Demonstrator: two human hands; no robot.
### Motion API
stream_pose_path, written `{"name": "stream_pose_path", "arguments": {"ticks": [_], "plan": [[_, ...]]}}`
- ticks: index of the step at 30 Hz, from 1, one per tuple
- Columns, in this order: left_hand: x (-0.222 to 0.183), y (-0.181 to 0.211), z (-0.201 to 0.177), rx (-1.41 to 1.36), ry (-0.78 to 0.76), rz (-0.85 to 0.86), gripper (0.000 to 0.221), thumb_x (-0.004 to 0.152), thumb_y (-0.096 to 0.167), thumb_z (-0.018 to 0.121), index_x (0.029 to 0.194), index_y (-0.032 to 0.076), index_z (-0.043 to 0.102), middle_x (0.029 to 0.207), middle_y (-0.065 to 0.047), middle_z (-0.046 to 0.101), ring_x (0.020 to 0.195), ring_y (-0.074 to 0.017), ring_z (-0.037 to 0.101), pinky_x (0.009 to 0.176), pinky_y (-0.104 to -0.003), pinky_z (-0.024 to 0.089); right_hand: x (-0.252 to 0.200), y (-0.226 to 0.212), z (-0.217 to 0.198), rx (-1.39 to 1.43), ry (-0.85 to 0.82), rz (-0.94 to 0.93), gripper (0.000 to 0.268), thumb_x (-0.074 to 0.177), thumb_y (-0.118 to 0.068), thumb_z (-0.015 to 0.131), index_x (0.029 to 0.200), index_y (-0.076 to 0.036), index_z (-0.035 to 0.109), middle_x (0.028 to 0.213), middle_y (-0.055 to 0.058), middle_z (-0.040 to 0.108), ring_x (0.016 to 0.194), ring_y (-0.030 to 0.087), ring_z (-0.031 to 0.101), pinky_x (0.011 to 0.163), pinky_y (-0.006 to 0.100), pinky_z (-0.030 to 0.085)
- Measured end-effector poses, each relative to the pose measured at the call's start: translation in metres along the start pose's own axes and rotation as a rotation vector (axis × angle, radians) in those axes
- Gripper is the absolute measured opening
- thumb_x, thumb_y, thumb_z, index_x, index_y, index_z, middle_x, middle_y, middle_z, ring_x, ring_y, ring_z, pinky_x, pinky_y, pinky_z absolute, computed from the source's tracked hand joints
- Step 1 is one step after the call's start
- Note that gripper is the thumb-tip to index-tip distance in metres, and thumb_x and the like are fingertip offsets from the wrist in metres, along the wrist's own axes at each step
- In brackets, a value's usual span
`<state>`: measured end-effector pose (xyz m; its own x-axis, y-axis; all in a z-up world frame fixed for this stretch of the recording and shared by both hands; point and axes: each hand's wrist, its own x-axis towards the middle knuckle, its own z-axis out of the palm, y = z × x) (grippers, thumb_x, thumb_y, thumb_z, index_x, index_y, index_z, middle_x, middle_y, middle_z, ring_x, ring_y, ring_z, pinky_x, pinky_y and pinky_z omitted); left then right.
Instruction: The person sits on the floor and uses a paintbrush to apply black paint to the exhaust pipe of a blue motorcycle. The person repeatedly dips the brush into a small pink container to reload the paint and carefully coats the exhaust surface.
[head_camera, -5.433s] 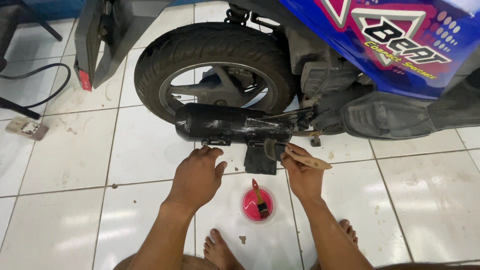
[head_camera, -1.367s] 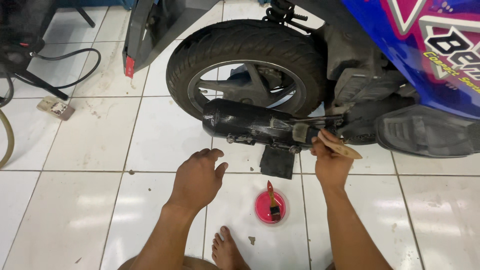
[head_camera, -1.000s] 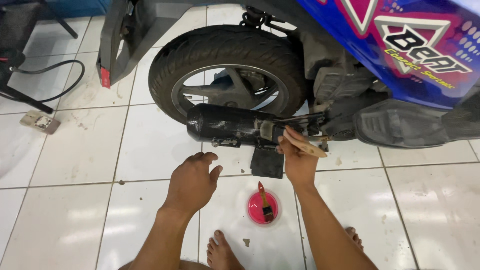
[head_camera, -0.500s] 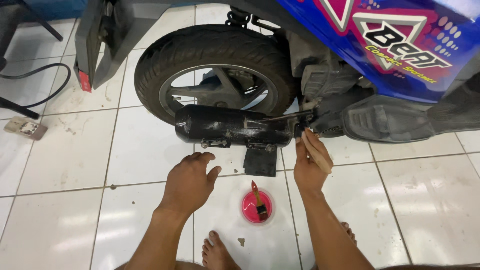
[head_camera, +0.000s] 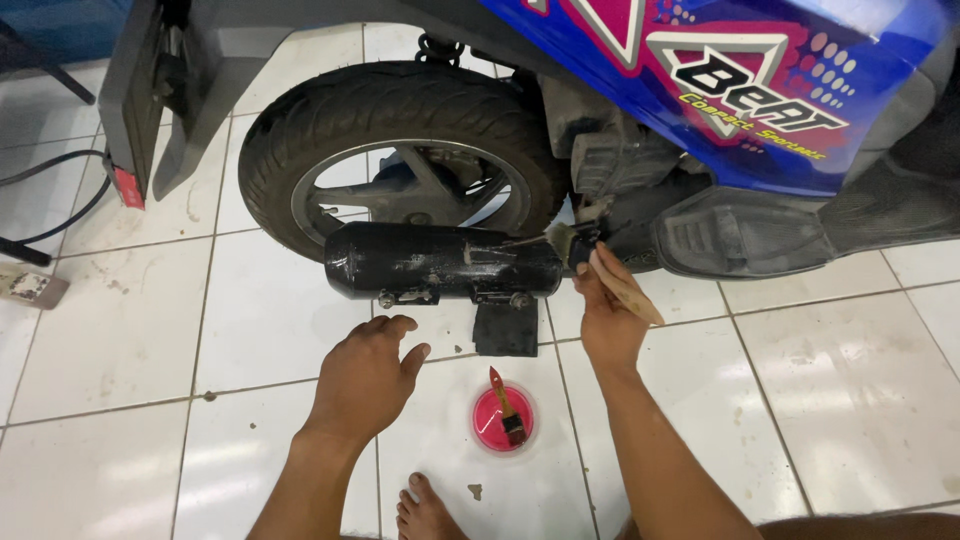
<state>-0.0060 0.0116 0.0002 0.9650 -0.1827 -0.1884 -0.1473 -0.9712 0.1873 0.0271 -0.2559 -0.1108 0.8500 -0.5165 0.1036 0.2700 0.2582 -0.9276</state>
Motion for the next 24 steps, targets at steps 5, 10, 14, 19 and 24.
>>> {"name": "stream_pose_path", "arguments": {"ticks": [5,10,14,19,24], "plan": [[0.002,0.002,0.004,-0.039,0.022,0.02,0.033,0.095,0.032,0.061,0.123,0.015,0.065,0.101,-0.008,0.072,0.102,-0.0231,0.071,0.089,-0.037,0.059,0.002,-0.021,-0.002,-0.029,0.078,-0.038,0.036,0.094,-0.002,0.066,0.13,0.0,0.061,0.109,0.018,0.07,0.099,0.017,0.066,0.089,0.028,0.06],[0.006,0.015,0.004,-0.08,0.063,0.076,0.034,0.094,0.031,0.061,0.124,0.015,0.065,0.107,-0.01,0.071,0.109,-0.0257,0.069,0.092,-0.04,0.057,-0.008,-0.026,0.0,-0.246,0.137,-0.257,0.031,0.096,-0.005,0.067,0.127,-0.003,0.064,0.108,0.017,0.071,0.1,0.018,0.069,0.087,0.03,0.062],[0.016,0.016,0.019,-0.157,0.105,0.12,0.035,0.093,0.034,0.06,0.122,0.014,0.065,0.116,-0.009,0.068,0.111,-0.0285,0.064,0.089,-0.044,0.055,-0.008,-0.021,-0.005,-0.42,0.085,-0.574,0.03,0.095,0.005,0.066,0.125,0.001,0.063,0.116,0.02,0.067,0.107,0.027,0.067,0.09,0.035,0.062],[0.027,0.023,0.027,-0.203,0.095,0.129,0.034,0.092,0.037,0.059,0.118,0.016,0.065,0.115,-0.005,0.067,0.1,-0.0317,0.064,0.08,-0.048,0.053,-0.016,-0.021,0.001,-0.523,0.001,-0.6,0.026,0.093,0.004,0.066,0.119,0.0,0.066,0.116,0.018,0.067,0.109,0.029,0.069,0.094,0.036,0.062],[0.037,0.03,0.035,-0.202,0.141,0.203,0.036,0.092,0.035,0.059,0.119,0.013,0.065,0.118,-0.003,0.069,0.108,-0.0273,0.064,0.085,-0.044,0.053,-0.008,-0.008,-0.012,-0.378,0.043,-0.458,0.028,0.092,0.002,0.069,0.119,0.003,0.066,0.124,0.017,0.067,0.113,0.021,0.066,0.094,0.027,0.06]]}}
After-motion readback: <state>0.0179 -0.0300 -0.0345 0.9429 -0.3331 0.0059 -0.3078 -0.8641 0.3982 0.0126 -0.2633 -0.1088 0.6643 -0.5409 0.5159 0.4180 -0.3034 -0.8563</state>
